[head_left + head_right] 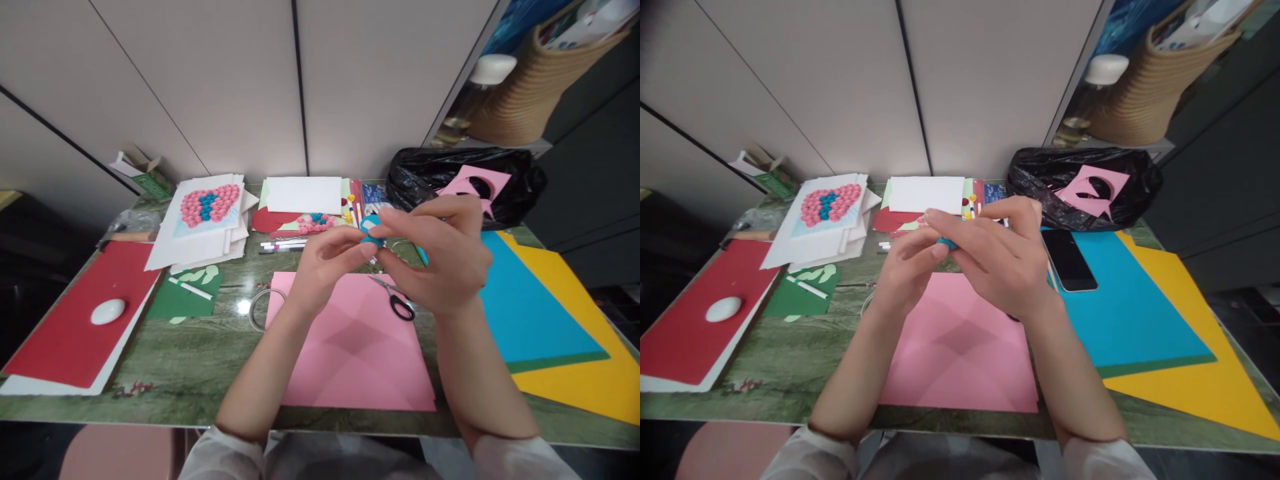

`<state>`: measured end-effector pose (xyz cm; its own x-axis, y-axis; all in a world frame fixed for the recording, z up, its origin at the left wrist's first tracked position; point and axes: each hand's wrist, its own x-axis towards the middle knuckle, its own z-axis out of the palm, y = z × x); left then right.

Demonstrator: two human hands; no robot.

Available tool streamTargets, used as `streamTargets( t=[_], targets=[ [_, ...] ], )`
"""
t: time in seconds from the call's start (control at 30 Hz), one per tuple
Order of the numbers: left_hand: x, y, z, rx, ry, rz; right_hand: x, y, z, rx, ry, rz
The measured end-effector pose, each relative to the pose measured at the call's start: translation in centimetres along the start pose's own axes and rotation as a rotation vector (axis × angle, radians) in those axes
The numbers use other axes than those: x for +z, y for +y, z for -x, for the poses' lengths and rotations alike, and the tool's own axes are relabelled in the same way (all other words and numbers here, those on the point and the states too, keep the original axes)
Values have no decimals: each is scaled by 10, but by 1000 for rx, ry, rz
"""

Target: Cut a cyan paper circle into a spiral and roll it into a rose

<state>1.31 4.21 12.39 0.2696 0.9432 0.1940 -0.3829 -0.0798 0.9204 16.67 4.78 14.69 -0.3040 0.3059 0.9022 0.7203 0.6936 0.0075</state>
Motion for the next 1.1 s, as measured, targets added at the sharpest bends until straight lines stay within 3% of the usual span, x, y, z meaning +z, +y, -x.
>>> streamTargets(
  t=[0.53, 0.73, 1.1],
  targets=[
    [4, 4, 0, 87, 56, -109, 0, -2, 2, 11, -18, -9],
    [1, 4, 2, 85, -1, -71, -3, -2, 1, -14, 0, -33],
    [-1, -1, 1, 145, -1, -72, -4, -2, -3, -10, 42, -60]
  ],
)
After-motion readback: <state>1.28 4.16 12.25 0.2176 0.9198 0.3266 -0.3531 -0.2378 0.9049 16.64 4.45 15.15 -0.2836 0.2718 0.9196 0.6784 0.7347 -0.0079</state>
